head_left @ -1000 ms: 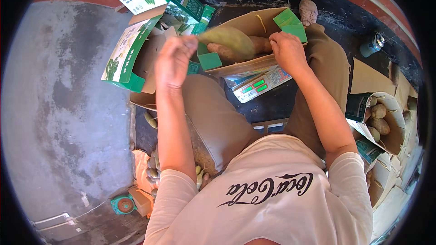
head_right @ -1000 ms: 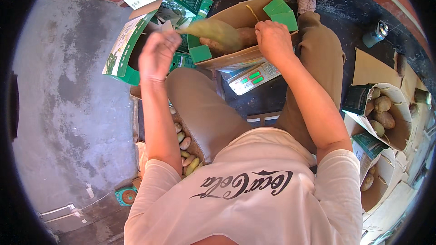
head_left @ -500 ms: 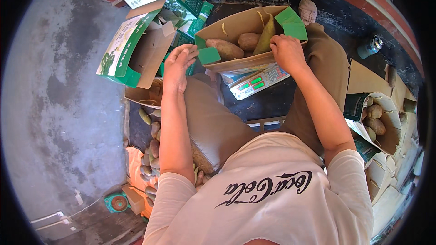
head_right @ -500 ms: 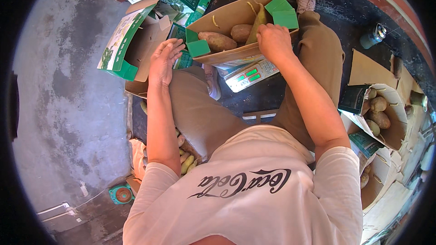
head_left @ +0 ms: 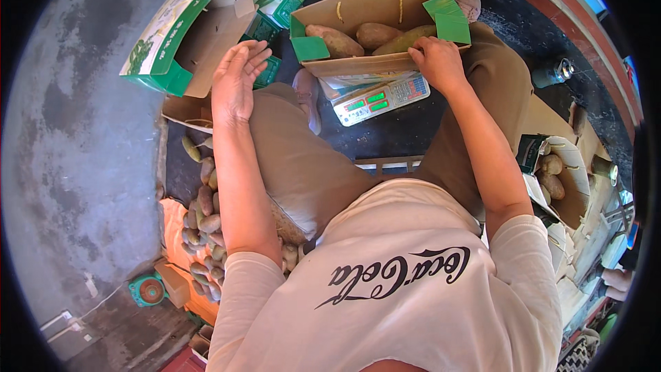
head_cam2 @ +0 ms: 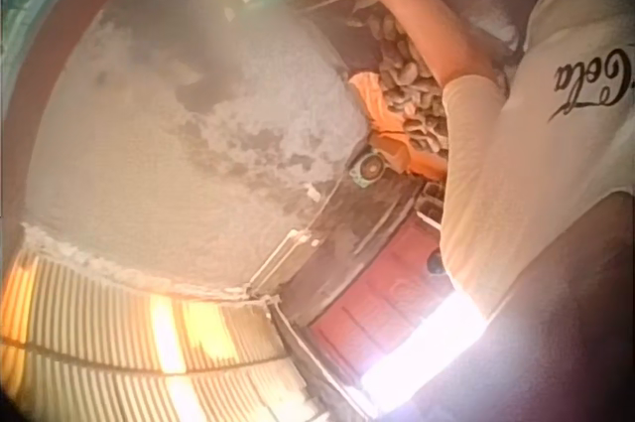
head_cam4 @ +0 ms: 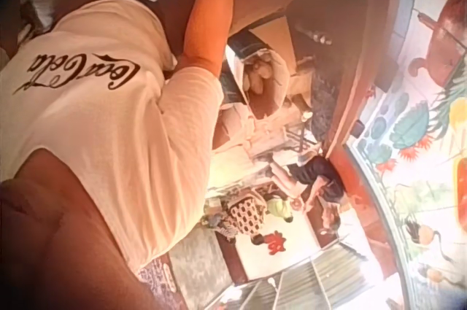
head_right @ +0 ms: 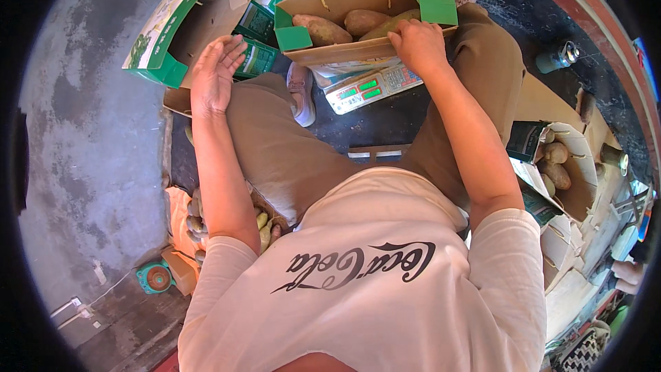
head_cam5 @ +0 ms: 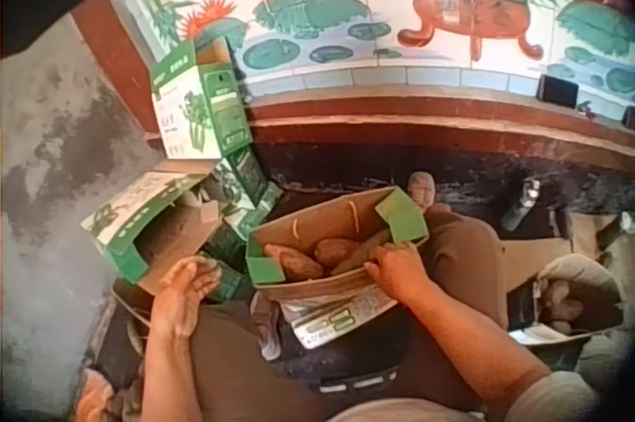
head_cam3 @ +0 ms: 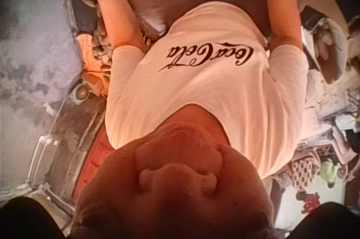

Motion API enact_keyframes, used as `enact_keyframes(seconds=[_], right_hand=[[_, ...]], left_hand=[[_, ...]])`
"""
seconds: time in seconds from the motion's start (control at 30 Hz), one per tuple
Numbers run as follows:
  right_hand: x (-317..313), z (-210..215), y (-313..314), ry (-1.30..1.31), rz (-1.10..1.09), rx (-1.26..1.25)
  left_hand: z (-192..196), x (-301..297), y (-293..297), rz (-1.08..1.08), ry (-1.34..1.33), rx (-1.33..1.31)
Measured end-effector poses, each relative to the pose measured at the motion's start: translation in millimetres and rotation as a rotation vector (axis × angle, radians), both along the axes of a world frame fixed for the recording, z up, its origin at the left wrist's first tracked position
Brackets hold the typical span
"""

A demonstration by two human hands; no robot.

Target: Sorting taro or sweet potatoes from a pile into bags and boxes and weighing them on a scale.

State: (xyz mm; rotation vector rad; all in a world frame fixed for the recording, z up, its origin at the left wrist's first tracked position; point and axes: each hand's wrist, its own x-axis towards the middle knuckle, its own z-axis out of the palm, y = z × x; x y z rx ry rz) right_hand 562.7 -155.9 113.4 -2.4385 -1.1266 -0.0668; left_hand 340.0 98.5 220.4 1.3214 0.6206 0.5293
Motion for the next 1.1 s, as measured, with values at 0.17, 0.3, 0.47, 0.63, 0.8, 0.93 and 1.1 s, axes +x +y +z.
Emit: enact_keyframes(seconds=[0.17,0.3,0.47,0.63,0.8,0.93,1.1], right_hand=[[-3,-1,-1,-0.028,0.054,-0.035],[-4,-2,-1,-0.055,0.082,-0.093],[-5,-3,1,-0.069,0.107,-0.126],[-3,-5,4,-0.112,0.185,-0.176],[5,-6,19,-0.052,0.248,-0.337],[16,-3,30,-0.060,0.365,-0.465],[37,-7,44,-0.060,0.591,-0.610]], left_hand=[[2,-15,0,0.044,-0.046,-0.011],[4,-23,1,0.056,-0.056,0.004],[5,-32,2,0.076,-0.072,0.003],[9,-39,-1,0.104,-0.104,-0.017],[10,-45,0,0.114,-0.106,-0.019],[9,-45,2,0.121,-0.095,-0.020],[10,-44,3,0.082,-0.034,0.026]])
